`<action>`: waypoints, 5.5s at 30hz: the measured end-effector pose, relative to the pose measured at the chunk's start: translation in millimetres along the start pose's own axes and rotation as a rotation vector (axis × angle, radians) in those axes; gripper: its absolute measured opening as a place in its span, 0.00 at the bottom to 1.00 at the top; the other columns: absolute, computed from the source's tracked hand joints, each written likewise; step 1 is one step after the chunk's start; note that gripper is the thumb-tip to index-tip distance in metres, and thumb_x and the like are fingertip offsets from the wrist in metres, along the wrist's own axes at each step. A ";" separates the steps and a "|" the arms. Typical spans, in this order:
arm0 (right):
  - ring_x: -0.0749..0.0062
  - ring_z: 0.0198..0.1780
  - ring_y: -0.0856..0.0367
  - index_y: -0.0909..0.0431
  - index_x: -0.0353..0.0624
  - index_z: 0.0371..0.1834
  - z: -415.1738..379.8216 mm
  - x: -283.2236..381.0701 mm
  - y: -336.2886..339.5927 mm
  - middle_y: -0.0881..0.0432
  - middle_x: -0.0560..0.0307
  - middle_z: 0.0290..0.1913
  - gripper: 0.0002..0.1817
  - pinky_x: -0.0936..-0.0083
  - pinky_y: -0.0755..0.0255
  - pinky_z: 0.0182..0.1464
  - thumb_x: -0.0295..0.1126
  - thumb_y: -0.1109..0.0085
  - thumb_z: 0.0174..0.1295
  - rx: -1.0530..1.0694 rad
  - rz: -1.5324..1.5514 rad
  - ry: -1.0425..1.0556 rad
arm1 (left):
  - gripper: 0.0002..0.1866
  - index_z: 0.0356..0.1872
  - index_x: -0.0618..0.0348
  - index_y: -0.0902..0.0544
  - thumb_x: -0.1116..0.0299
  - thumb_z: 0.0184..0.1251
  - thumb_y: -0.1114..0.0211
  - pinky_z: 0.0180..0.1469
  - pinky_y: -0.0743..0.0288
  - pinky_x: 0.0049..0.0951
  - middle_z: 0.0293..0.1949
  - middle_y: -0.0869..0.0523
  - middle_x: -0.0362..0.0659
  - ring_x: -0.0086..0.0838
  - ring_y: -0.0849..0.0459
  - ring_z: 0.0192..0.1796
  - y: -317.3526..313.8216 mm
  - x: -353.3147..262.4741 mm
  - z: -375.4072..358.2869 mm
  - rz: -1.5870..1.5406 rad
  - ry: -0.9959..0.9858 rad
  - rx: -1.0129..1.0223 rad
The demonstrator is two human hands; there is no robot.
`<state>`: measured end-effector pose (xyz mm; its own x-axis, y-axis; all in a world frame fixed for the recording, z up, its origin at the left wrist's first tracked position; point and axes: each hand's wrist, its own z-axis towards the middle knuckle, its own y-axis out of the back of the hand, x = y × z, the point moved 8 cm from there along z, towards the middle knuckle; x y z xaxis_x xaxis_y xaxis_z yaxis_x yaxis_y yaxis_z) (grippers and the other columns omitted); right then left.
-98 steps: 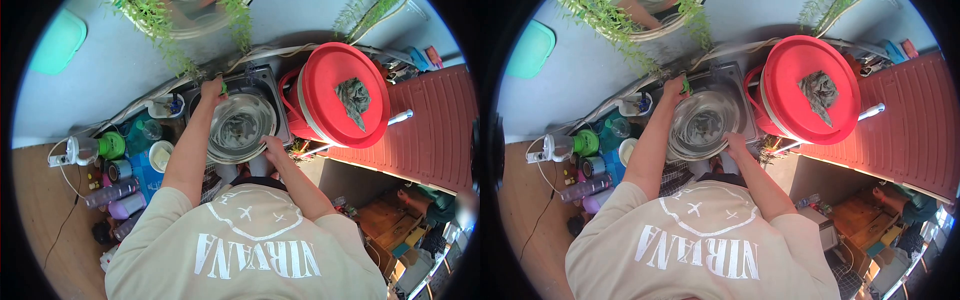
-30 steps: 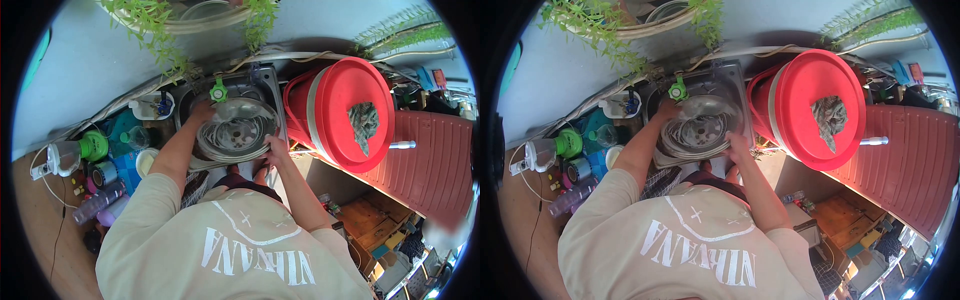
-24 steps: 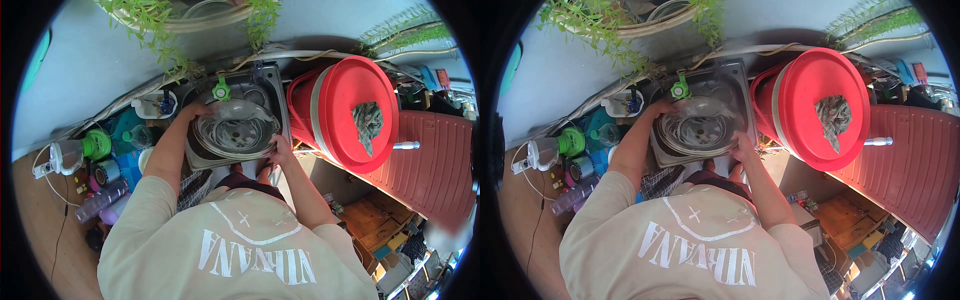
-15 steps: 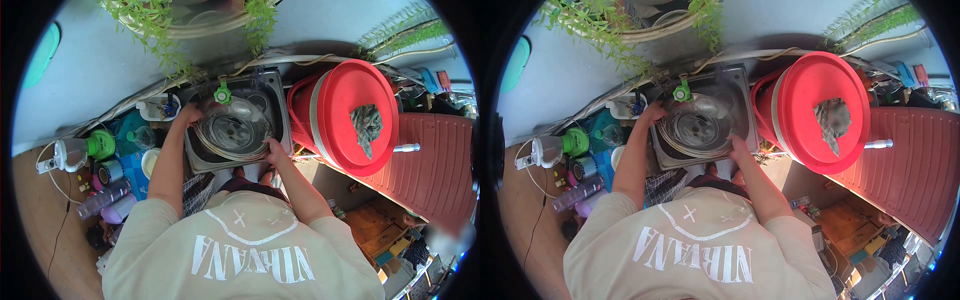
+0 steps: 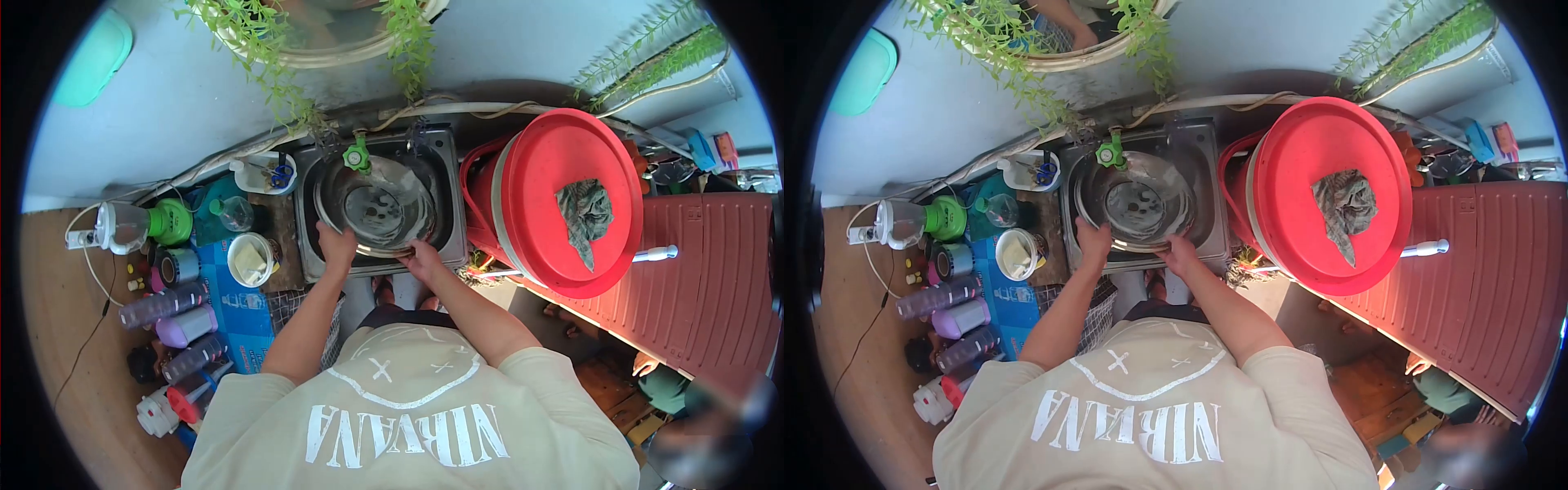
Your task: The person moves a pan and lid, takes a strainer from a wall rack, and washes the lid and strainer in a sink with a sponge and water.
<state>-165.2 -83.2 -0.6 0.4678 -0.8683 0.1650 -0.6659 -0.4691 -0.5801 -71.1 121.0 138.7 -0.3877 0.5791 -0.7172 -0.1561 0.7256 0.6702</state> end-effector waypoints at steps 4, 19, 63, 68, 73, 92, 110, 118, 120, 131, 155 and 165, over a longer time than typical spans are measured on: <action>0.52 0.50 0.22 0.32 0.35 0.49 -7.1 21.5 17.8 0.27 0.46 0.46 0.15 0.50 0.21 0.52 0.20 0.48 0.58 -0.092 -0.103 0.082 | 0.19 0.46 0.69 0.26 0.74 0.54 0.34 0.34 0.19 0.41 0.44 0.18 0.56 0.43 0.14 0.39 8.4 9.7 -30.5 -0.205 0.223 0.148; 0.60 0.44 0.17 0.25 0.39 0.45 -51.4 81.5 3.2 0.19 0.52 0.42 0.11 0.58 0.20 0.50 0.26 0.41 0.59 -0.029 -0.375 0.106 | 0.11 0.37 0.70 0.23 0.82 0.51 0.42 0.34 0.19 0.44 0.37 0.19 0.50 0.41 0.17 0.35 -9.1 47.2 -14.0 -0.796 0.602 0.199; 0.44 0.73 0.46 0.48 0.33 0.72 88.4 80.0 -118.2 0.45 0.39 0.73 0.37 0.54 0.44 0.71 0.38 0.48 0.63 -0.411 -1.984 1.050 | 0.19 0.46 0.71 0.20 0.84 0.47 0.41 0.46 0.25 0.27 0.39 0.13 0.46 0.28 0.18 0.40 35.3 -47.7 -25.3 -0.370 0.050 0.117; 0.51 0.78 0.55 0.53 0.34 0.75 81.1 43.8 -158.4 0.54 0.43 0.78 0.38 0.51 0.56 0.75 0.45 0.53 0.69 0.310 -2.154 1.032 | 0.19 0.45 0.70 0.20 0.85 0.47 0.41 0.43 0.25 0.26 0.37 0.14 0.44 0.28 0.18 0.38 30.7 -25.6 -16.1 -0.415 0.290 0.132; 0.57 0.79 0.55 0.51 0.38 0.76 62.6 63.2 -155.1 0.55 0.45 0.78 0.35 0.57 0.58 0.77 0.48 0.60 0.72 0.298 -2.316 1.071 | 0.20 0.46 0.70 0.20 0.86 0.47 0.41 0.45 0.25 0.26 0.39 0.13 0.46 0.29 0.17 0.40 29.4 -28.5 -10.8 -0.400 0.246 0.163; 0.46 0.46 0.17 0.16 0.47 0.49 139.2 120.6 -93.7 0.15 0.41 0.43 0.21 0.60 0.25 0.51 0.50 0.41 0.61 -0.242 -1.624 0.704 | 0.21 0.47 0.71 0.21 0.83 0.47 0.40 0.44 0.25 0.27 0.38 0.13 0.46 0.29 0.17 0.38 41.9 -21.4 2.7 -0.421 0.229 0.288; 0.48 0.44 0.15 0.13 0.44 0.36 114.7 104.2 -90.5 0.15 0.41 0.35 0.22 0.60 0.24 0.48 0.53 0.39 0.58 -0.421 -1.574 0.582 | 0.15 0.42 0.69 0.21 0.80 0.49 0.39 0.31 0.25 0.30 0.31 0.15 0.46 0.30 0.17 0.31 44.6 -27.8 19.0 -0.297 0.261 0.374; 0.46 0.70 0.36 0.39 0.39 0.71 93.4 71.5 -146.3 0.32 0.37 0.67 0.31 0.56 0.44 0.71 0.44 0.53 0.69 -0.254 -1.702 1.133 | 0.21 0.49 0.68 0.22 0.80 0.50 0.41 0.45 0.25 0.30 0.37 0.13 0.51 0.34 0.15 0.39 34.3 -44.0 10.0 -0.198 -0.012 0.271; 0.46 0.77 0.51 0.55 0.37 0.76 80.4 57.4 -157.2 0.49 0.38 0.76 0.39 0.55 0.57 0.76 0.47 0.54 0.69 -0.217 -2.073 0.922 | 0.21 0.50 0.67 0.22 0.81 0.50 0.41 0.46 0.25 0.30 0.37 0.13 0.51 0.35 0.15 0.40 34.4 -45.1 7.8 -0.244 -0.008 0.239; 0.45 0.77 0.55 0.49 0.28 0.73 19.8 23.3 -74.1 0.50 0.33 0.75 0.39 0.61 0.59 0.78 0.51 0.57 0.70 0.303 -2.127 0.678 | 0.21 0.53 0.66 0.24 0.84 0.55 0.45 0.47 0.28 0.20 0.43 0.15 0.41 0.22 0.19 0.43 -1.6 -6.3 -8.4 -0.667 -0.007 0.044; 0.46 0.79 0.60 0.55 0.37 0.77 52.9 73.6 -110.8 0.56 0.42 0.78 0.37 0.47 0.64 0.76 0.46 0.58 0.71 -0.374 -1.974 1.124 | 0.20 0.52 0.66 0.21 0.84 0.56 0.45 0.43 0.28 0.20 0.39 0.16 0.37 0.20 0.21 0.39 -19.1 -0.2 -9.2 -0.762 0.016 0.045; 0.33 0.77 0.62 0.57 0.32 0.75 53.6 17.7 -113.3 0.58 0.34 0.77 0.39 0.44 0.65 0.75 0.50 0.60 0.72 0.137 -1.881 0.832 | 0.19 0.49 0.65 0.19 0.81 0.54 0.44 0.38 0.27 0.22 0.33 0.17 0.37 0.20 0.23 0.33 -41.4 7.9 12.8 -0.739 0.092 0.069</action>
<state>-50.3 -36.8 25.3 0.0341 0.6906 0.7224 0.2684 -0.7026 0.6590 -56.1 100.3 102.8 -0.2791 -0.0995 -0.9551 -0.3490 0.9371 0.0044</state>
